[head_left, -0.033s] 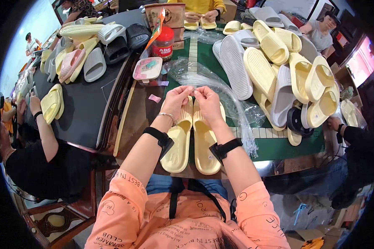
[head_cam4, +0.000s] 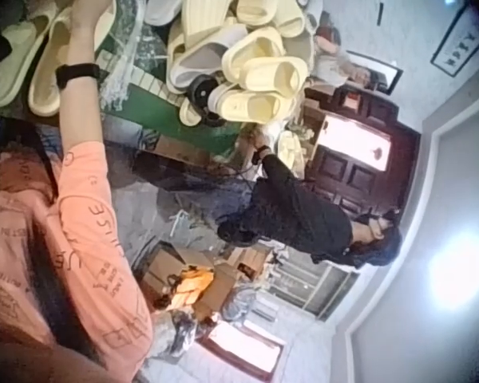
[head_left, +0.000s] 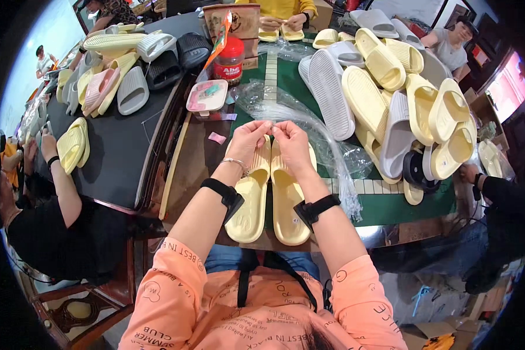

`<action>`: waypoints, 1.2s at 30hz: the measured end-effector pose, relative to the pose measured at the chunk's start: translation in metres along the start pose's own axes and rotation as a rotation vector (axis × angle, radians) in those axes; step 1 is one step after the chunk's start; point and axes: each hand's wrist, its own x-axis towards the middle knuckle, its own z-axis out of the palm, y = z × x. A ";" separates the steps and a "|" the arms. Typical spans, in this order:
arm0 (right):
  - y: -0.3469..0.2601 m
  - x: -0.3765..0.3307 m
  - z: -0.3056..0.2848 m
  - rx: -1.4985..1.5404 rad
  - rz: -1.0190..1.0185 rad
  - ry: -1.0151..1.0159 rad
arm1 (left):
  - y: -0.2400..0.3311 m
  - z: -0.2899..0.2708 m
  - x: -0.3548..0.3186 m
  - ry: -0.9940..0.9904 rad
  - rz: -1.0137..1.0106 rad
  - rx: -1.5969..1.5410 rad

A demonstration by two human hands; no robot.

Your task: Attaching plastic tags to pairs of foam slide sandals in a workshop environment.

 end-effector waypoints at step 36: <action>-0.026 -0.126 0.027 -0.851 -0.069 -0.268 | 0.031 -0.034 -0.002 0.111 0.256 0.181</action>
